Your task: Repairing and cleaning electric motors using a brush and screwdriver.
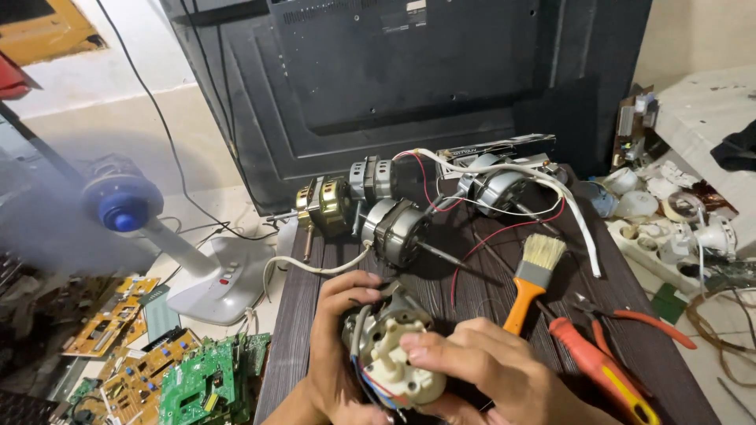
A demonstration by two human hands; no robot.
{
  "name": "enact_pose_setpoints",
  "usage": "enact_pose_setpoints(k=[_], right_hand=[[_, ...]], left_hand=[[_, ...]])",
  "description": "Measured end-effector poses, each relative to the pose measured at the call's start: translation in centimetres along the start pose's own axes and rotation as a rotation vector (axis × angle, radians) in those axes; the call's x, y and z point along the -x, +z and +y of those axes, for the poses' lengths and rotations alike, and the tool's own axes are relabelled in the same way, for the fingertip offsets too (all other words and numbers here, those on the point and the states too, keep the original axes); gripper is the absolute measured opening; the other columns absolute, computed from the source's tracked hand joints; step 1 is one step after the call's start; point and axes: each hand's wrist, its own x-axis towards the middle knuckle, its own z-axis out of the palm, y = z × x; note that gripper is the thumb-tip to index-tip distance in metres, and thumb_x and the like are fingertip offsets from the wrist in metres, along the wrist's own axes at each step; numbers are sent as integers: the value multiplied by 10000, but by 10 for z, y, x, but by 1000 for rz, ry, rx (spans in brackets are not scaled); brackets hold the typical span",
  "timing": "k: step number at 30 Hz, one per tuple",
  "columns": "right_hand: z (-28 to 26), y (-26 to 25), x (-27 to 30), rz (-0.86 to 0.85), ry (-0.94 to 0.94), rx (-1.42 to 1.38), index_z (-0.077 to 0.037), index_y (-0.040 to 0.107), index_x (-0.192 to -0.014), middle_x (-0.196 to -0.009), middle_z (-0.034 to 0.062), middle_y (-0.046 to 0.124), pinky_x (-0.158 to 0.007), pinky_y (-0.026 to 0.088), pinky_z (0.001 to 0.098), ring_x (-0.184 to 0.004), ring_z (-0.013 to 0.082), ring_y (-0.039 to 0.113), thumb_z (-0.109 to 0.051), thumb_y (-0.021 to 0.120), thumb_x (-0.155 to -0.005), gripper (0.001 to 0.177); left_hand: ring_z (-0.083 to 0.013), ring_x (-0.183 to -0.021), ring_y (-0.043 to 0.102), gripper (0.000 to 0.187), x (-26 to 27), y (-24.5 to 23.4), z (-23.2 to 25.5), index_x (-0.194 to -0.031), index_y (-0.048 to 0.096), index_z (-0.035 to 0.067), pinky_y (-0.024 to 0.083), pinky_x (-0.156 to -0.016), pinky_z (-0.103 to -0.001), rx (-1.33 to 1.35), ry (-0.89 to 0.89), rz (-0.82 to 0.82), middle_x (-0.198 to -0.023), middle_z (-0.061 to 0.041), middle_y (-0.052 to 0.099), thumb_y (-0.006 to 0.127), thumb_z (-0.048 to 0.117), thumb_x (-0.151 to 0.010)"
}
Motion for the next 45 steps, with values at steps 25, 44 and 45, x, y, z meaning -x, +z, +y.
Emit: enact_pose_setpoints(k=[25,44,45], right_hand=[[31,-57,-4,-601,542,280,-244,861,-720,-759,-126,717,-781,532,249,-804,92,626,-226,815,-689,58],[-7,-68,-27,-340,463,-92,-131,842,-687,-692,-52,900,-508,643,195,-527,64,795,-123,854,-596,91],[-11,-66,-30,-231,363,-110,-109,820,-702,-783,-26,925,-536,663,169,-575,53,840,-68,855,-569,144]], left_hand=[[-365,-1370,536,1031,-12,-6,5,-1435,391,28,493,-1207,-484,-137,-47,114,-1470,-194,444,772,480,-591],[-330,-1223,618,852,-10,-6,15,-1231,515,43,544,-1069,-442,-137,16,91,-1338,-189,547,874,418,-555],[-337,-1224,616,868,-10,-7,14,-1242,512,40,546,-1071,-448,-118,27,73,-1332,-194,547,878,398,-540]])
